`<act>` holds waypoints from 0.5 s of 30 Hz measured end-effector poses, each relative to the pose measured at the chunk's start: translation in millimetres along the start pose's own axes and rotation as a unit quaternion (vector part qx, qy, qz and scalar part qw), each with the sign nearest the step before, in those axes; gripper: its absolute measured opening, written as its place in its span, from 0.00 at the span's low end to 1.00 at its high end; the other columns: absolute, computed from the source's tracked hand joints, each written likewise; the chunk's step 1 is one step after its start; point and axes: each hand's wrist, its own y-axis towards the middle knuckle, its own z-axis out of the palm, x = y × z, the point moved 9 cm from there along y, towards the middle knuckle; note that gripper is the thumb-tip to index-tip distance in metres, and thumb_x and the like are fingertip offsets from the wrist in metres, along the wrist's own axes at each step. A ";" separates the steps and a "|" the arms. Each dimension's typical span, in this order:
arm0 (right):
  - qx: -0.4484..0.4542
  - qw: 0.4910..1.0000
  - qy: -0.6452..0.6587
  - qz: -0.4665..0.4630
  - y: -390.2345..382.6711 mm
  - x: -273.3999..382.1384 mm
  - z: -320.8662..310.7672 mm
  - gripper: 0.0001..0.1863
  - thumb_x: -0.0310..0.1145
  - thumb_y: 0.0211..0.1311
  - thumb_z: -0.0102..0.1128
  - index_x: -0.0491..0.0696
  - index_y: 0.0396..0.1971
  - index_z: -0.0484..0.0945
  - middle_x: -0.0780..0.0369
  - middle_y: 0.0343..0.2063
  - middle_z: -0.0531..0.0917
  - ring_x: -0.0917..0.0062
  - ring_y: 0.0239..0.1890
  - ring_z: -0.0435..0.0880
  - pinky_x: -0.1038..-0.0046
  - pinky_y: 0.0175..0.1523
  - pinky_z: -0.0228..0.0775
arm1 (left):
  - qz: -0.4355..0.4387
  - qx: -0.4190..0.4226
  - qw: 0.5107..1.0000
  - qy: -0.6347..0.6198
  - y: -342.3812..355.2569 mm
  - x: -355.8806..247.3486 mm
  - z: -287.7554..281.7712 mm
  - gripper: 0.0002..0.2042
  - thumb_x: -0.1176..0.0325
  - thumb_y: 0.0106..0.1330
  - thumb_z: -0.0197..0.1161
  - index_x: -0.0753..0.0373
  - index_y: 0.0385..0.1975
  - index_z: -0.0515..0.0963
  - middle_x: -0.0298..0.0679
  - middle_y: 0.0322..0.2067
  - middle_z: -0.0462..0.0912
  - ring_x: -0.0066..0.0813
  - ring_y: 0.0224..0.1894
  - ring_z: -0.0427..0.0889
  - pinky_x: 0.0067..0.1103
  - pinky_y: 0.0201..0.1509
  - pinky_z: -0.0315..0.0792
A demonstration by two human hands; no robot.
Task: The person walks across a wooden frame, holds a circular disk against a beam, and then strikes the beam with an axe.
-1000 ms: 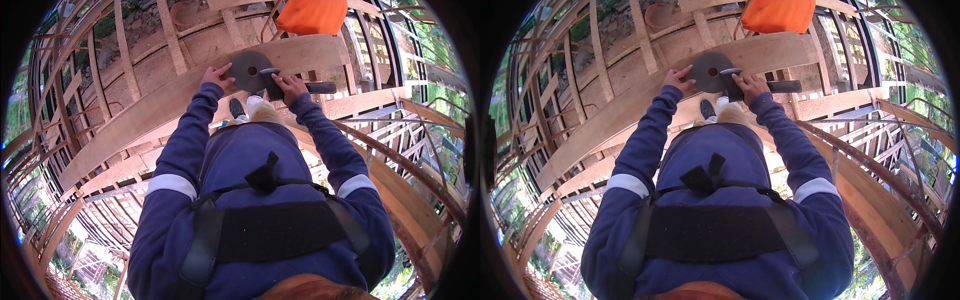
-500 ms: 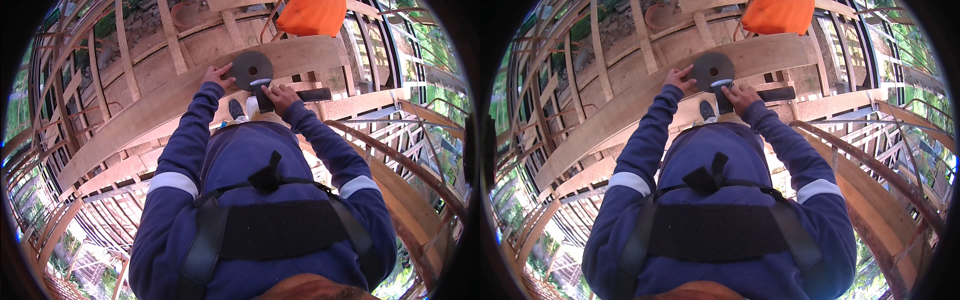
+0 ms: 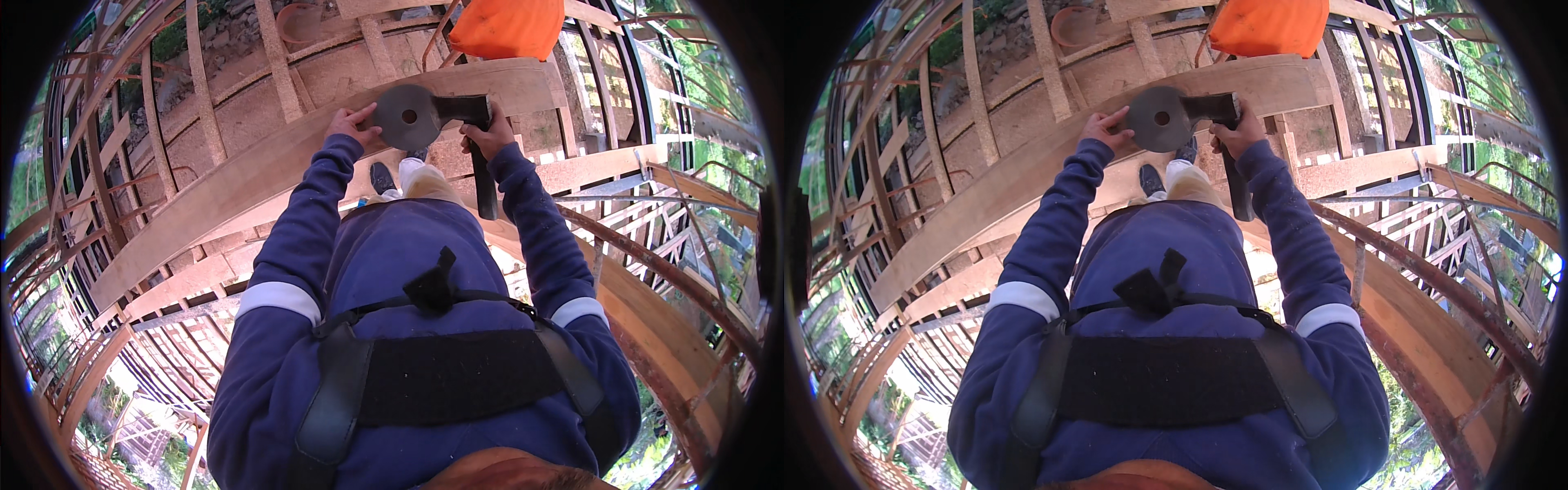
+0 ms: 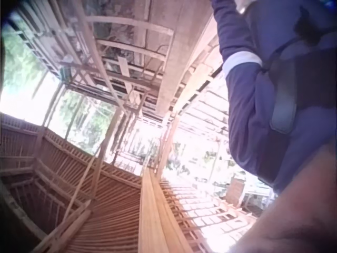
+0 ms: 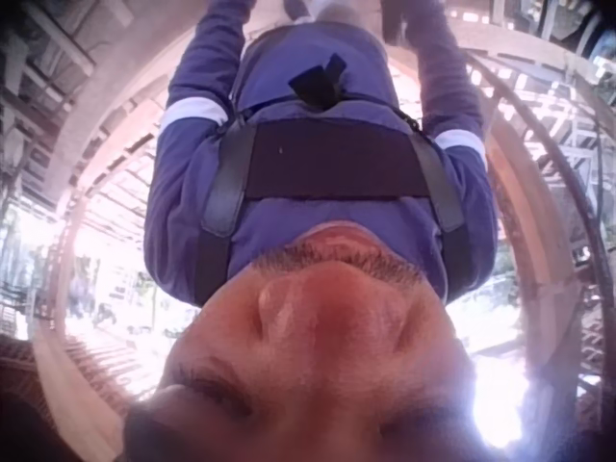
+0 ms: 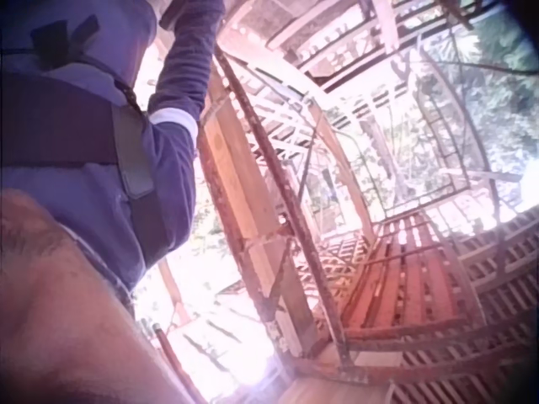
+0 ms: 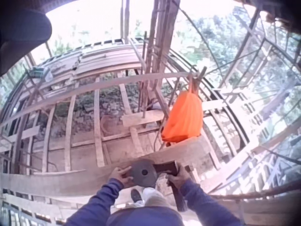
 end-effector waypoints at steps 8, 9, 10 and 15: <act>-0.009 0.967 0.219 0.130 -25.6 -52.4 17.3 0.33 0.23 0.65 0.59 0.48 0.64 0.51 0.55 0.27 0.80 0.71 0.18 0.81 0.66 0.22 0.81 | -0.019 0.008 0.999 0.024 -2.1 2.8 0.5 0.30 0.52 0.56 0.73 0.30 0.61 0.75 0.37 0.42 0.74 0.30 0.44 0.78 0.23 0.54 0.73; -0.012 0.968 0.208 0.142 -26.6 -57.1 18.8 0.33 0.23 0.65 0.59 0.48 0.64 0.51 0.55 0.27 0.80 0.71 0.18 0.81 0.66 0.22 0.81 | -0.008 0.003 1.000 0.016 -2.0 0.7 -0.3 0.30 0.52 0.56 0.73 0.30 0.61 0.75 0.37 0.42 0.74 0.30 0.44 0.78 0.23 0.54 0.73; -0.024 0.970 0.196 0.141 -25.6 -58.7 18.2 0.36 0.23 0.65 0.59 0.49 0.68 0.48 0.55 0.26 0.80 0.71 0.17 0.80 0.66 0.21 0.80 | -0.002 -0.004 1.000 0.009 -1.9 -0.6 -1.2 0.30 0.54 0.56 0.74 0.32 0.62 0.75 0.36 0.41 0.73 0.30 0.43 0.77 0.22 0.53 0.73; -0.088 0.959 0.204 0.176 -1.7 -56.5 32.1 0.46 0.25 0.64 0.62 0.53 0.74 0.39 0.58 0.23 0.78 0.74 0.16 0.78 0.69 0.19 0.75 | 0.005 -0.007 1.000 -0.020 -4.6 -2.6 -1.0 0.31 0.56 0.55 0.76 0.34 0.61 0.76 0.37 0.40 0.73 0.29 0.41 0.76 0.21 0.52 0.73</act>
